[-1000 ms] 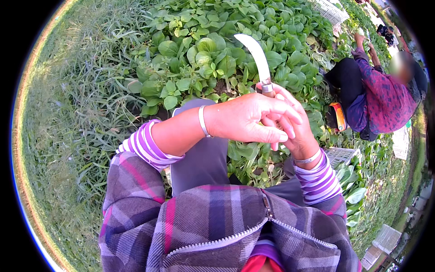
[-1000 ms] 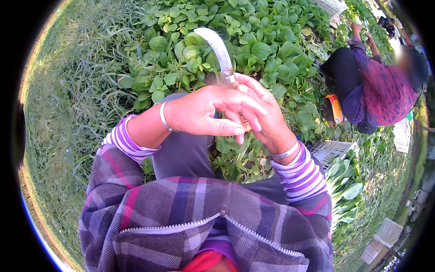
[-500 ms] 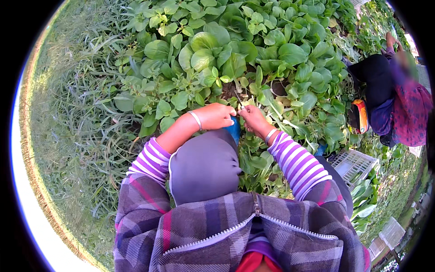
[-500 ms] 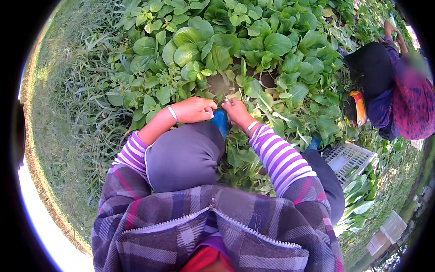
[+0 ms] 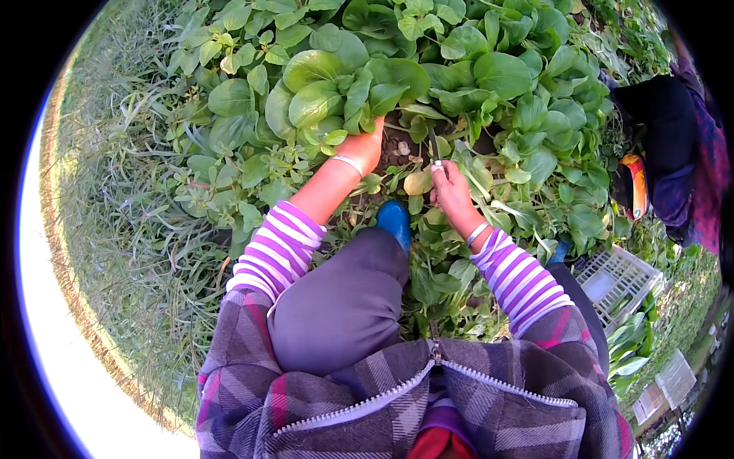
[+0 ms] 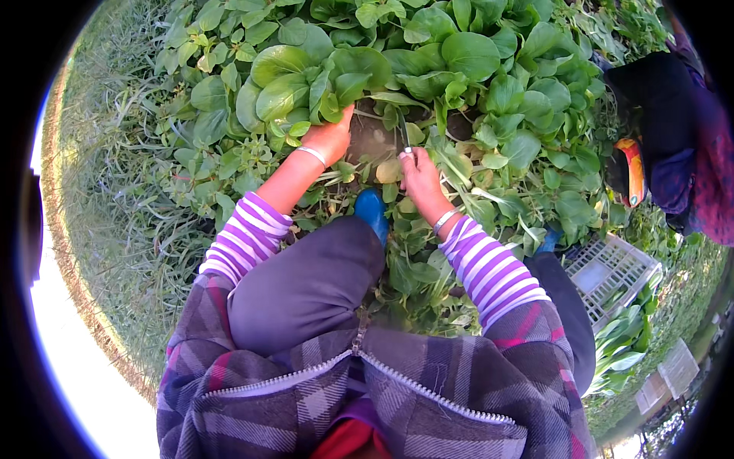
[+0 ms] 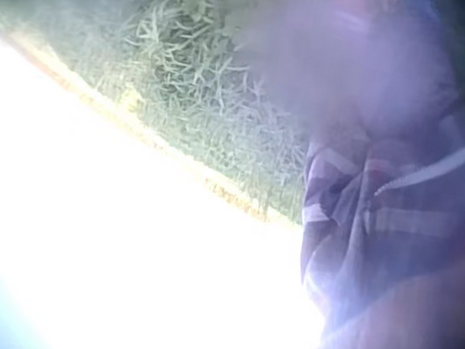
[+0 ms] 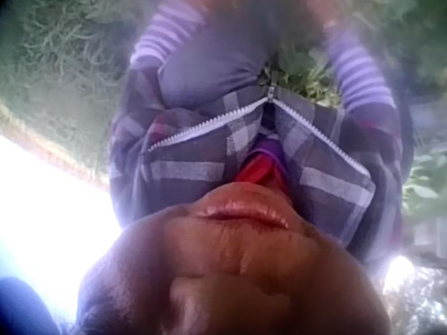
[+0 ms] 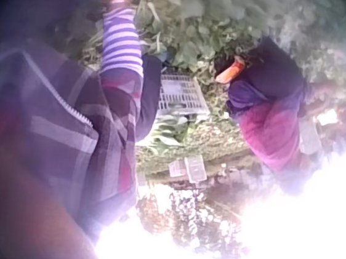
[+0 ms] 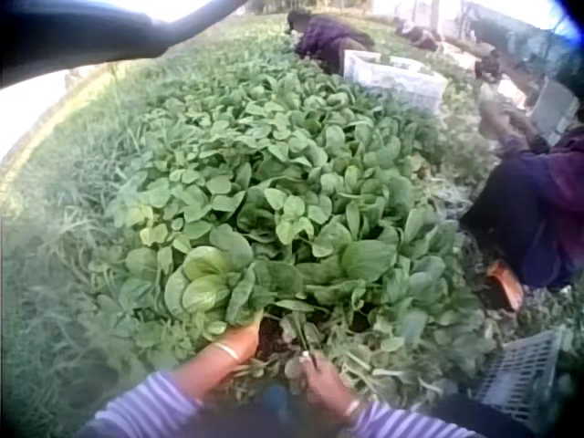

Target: The person harvests leafy green vegetables in a field using a curved knife. They cut the vegetables at the base, trim the roots, and place them into white plastic crates. Other workers are visible in the background performing similar tasks.

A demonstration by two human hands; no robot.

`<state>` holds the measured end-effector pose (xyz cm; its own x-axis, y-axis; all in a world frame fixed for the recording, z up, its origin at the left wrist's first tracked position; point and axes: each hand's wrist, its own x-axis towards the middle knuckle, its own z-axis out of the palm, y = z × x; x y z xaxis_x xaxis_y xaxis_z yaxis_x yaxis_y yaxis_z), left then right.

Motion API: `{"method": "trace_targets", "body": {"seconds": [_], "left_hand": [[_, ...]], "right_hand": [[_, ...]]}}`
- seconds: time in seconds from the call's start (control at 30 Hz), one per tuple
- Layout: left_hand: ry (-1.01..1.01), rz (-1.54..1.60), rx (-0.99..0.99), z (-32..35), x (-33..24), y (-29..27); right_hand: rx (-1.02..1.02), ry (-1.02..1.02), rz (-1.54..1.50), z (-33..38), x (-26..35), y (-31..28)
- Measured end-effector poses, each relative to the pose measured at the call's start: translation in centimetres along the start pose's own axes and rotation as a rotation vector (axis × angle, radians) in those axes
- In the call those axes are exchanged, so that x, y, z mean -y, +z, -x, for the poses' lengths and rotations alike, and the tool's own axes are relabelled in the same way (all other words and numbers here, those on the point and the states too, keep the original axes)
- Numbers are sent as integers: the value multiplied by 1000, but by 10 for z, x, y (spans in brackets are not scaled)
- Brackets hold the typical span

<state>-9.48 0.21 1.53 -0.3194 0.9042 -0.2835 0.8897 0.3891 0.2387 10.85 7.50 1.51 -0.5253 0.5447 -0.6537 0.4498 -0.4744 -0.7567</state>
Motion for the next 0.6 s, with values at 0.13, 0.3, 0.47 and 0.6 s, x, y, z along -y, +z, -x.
{"method": "trace_targets", "body": {"seconds": [0.13, 0.3, 0.47, 0.6], "left_hand": [[-128, 14, -98, 2, 31, 19], [-253, 226, -55, 10, 46, 25], [-321, 446, -102, 24, 42, 25], [-237, 393, -308, 27, 50, 41]], "right_hand": [[224, -19, 56, -6, 11, 39], [117, 38, 28, -53, 2, 66], [210, 154, -78, -56, 8, 70], [266, 189, -131, -62, 2, 73]]}}
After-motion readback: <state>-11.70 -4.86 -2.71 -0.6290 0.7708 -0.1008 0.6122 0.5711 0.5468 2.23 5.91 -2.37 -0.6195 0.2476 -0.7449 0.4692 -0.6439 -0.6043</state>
